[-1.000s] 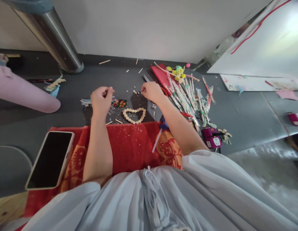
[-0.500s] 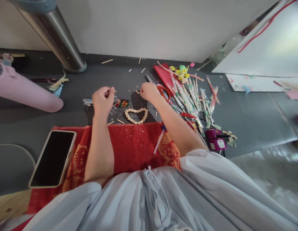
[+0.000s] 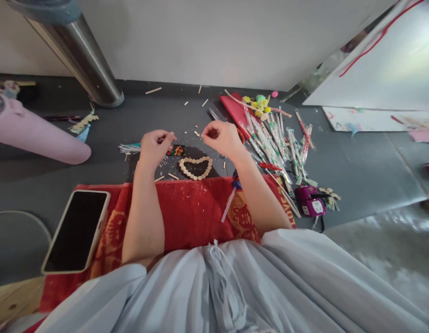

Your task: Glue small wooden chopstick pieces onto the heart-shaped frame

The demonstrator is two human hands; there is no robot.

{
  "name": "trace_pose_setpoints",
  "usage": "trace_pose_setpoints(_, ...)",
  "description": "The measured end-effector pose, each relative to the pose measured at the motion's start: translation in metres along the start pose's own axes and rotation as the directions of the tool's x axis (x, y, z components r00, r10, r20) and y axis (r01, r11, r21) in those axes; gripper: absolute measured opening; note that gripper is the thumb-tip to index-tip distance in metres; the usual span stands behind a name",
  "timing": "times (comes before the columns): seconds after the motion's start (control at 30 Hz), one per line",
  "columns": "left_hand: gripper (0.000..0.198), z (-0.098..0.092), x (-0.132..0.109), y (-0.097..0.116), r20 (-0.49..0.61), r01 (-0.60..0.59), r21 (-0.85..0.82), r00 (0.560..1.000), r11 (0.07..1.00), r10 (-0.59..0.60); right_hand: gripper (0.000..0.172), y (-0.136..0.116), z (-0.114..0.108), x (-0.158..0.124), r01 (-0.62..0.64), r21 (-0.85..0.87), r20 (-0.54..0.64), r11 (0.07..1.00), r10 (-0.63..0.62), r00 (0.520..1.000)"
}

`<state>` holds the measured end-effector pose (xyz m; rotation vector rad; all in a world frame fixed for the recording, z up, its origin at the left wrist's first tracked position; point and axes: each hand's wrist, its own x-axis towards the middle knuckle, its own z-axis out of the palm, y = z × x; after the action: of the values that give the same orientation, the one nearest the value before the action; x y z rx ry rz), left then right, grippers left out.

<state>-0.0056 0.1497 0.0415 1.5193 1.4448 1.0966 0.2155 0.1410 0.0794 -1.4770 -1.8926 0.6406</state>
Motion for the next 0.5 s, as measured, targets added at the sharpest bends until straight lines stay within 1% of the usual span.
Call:
trace_pose_setpoints(0.07, 0.016, 0.002, -0.003, 0.005, 0.115, 0.030, -0.093, 0.993, 0.995, -0.019, 0.007, -0.007, 0.000, -0.016, 0.054, 0.224, -0.073, 0.973, -0.039, 0.997)
trace_pose_setpoints(0.1, 0.015, 0.002, -0.004, 0.008, 0.175, 0.044, -0.145, 0.984, 0.988, -0.018, 0.009, -0.011, 0.000, -0.024, 0.090, 0.301, -0.110, 0.949, -0.059, 0.992)
trace_pose_setpoints(0.17, 0.017, 0.005, -0.008, 0.015, 0.276, 0.063, -0.251, 0.961, 0.966, 0.010, 0.011, -0.019, 0.002, -0.036, 0.155, 0.407, -0.172, 0.900, -0.091, 0.981)
trace_pose_setpoints(0.23, 0.022, 0.010, -0.012, 0.023, 0.339, 0.068, -0.347, 0.939, 0.935, 0.058, 0.013, -0.027, 0.004, -0.045, 0.225, 0.473, -0.237, 0.852, -0.123, 0.964)
trace_pose_setpoints(0.3, 0.027, 0.015, -0.015, 0.033, 0.409, 0.091, -0.419, 0.907, 0.904, 0.098, 0.014, -0.032, 0.006, -0.052, 0.278, 0.509, -0.293, 0.815, -0.140, 0.946)
trace_pose_setpoints(0.37, 0.033, 0.020, -0.019, 0.041, 0.485, 0.144, -0.457, 0.868, 0.877, 0.110, 0.016, -0.035, 0.007, -0.056, 0.318, 0.511, -0.342, 0.799, -0.151, 0.928)
trace_pose_setpoints(0.43, 0.038, 0.024, -0.021, 0.048, 0.532, 0.191, -0.479, 0.839, 0.857, 0.111, 0.016, -0.035, 0.007, -0.058, 0.353, 0.475, -0.383, 0.806, -0.172, 0.908)
trace_pose_setpoints(0.5, 0.041, 0.025, -0.022, 0.050, 0.552, 0.221, -0.486, 0.828, 0.846, 0.101, 0.014, -0.035, 0.005, -0.060, 0.378, 0.412, -0.396, 0.829, -0.210, 0.894)
